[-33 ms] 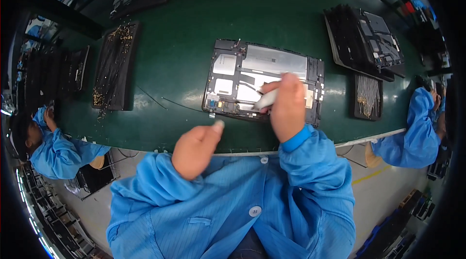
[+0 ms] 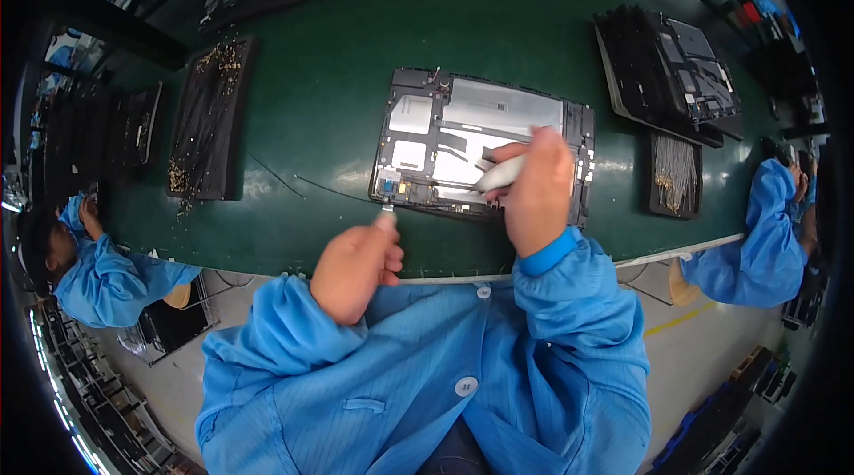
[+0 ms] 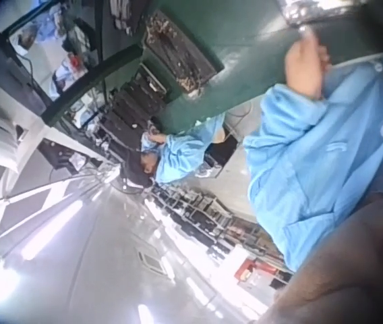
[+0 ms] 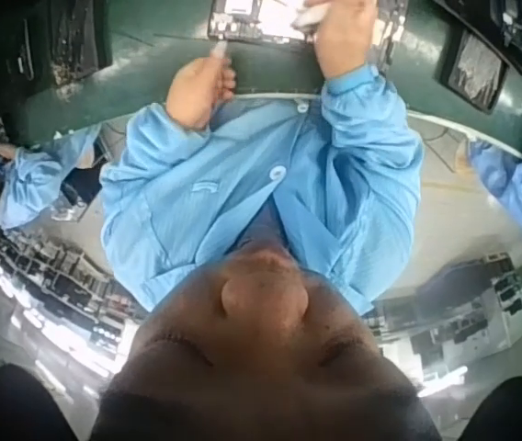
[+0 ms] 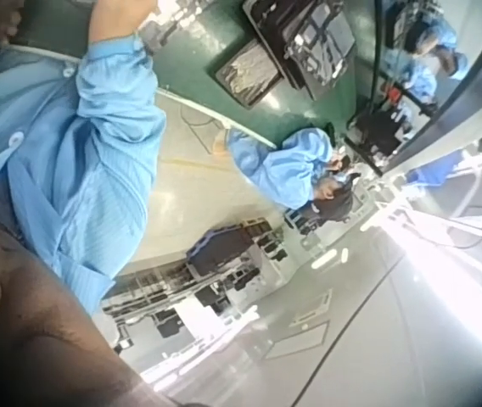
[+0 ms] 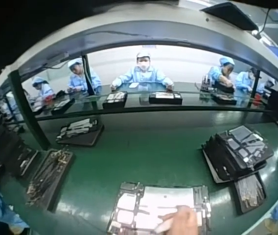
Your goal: The worker is assembling internal components and applying adhesive tape to tablet devices on a factory production line.
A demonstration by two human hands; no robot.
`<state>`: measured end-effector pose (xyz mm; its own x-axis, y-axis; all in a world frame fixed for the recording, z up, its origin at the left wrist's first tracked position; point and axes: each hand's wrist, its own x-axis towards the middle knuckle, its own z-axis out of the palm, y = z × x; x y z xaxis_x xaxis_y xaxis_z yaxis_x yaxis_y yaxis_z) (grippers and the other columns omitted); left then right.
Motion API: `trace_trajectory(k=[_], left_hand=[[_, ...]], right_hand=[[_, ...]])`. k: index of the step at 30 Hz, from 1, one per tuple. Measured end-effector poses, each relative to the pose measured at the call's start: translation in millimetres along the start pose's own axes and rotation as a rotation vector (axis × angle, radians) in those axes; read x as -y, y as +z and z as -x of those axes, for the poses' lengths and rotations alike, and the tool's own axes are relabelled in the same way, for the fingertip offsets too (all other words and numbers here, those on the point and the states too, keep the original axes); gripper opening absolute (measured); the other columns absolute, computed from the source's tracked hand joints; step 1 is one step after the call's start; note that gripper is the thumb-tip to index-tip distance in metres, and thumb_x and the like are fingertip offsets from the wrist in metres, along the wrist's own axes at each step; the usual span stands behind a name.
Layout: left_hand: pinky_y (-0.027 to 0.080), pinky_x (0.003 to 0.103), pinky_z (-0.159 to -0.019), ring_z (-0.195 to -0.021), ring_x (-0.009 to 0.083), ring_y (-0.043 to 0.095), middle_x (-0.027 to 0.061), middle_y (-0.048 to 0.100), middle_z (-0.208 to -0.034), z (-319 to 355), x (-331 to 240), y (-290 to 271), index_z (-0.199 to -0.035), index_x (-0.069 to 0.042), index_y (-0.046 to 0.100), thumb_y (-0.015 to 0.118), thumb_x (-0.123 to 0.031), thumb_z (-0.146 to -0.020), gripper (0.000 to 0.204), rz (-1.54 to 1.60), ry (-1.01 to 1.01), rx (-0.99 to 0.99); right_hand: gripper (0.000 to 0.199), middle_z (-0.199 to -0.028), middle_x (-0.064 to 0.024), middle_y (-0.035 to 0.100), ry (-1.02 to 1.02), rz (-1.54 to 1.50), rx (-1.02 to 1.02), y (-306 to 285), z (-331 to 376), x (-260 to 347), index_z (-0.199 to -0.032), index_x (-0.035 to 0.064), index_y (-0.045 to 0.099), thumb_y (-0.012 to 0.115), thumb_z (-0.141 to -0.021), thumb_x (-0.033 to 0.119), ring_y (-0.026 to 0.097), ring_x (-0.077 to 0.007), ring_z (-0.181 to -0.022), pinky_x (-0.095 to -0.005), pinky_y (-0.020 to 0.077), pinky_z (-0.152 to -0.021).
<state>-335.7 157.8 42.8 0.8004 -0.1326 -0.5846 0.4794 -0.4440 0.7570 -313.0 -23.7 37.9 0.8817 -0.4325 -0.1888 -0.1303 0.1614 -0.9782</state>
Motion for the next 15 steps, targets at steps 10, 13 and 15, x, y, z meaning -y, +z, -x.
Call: trace_trajectory(k=[10,13,15], left_hand=[[0.036,0.019,-0.040,-0.049,0.0082,0.045,0.0018,0.049,-0.066,-26.3,-10.3,-12.9,-0.088,-0.004,0.049,0.051,-0.018,-0.078,0.017,0.606,0.094,-0.265],[0.038,0.018,-0.044,-0.052,0.0073,0.047,0.0020,0.049,-0.067,6.3,0.8,-0.2,-0.094,0.001,0.052,0.050,-0.018,-0.079,0.025,0.354,-0.085,0.046],[0.038,0.018,-0.045,-0.053,0.0074,0.048,0.0019,0.049,-0.066,7.4,5.5,9.1,-0.096,0.001,0.051,0.049,-0.018,-0.079,0.026,0.318,-0.172,0.083]], right_hand=[[0.045,-0.073,-0.0112,0.051,0.031,-0.092,0.019,-11.5,-5.9,-11.3,-0.107,-0.0029,0.030,0.031,-0.086,0.036,0.051,-0.0137,-0.049,-0.0227,0.0412,-0.042],[0.045,-0.074,-0.0110,0.052,0.017,-0.105,0.042,-14.8,-4.6,-13.5,-0.109,-0.0022,0.031,0.032,-0.086,0.037,0.052,-0.0131,-0.052,-0.0222,0.0412,-0.045],[0.045,-0.074,-0.0110,0.052,0.013,-0.097,0.062,-12.4,-4.9,-10.5,-0.109,-0.0020,0.031,0.032,-0.086,0.036,0.052,-0.0131,-0.052,-0.0223,0.0413,-0.045]])
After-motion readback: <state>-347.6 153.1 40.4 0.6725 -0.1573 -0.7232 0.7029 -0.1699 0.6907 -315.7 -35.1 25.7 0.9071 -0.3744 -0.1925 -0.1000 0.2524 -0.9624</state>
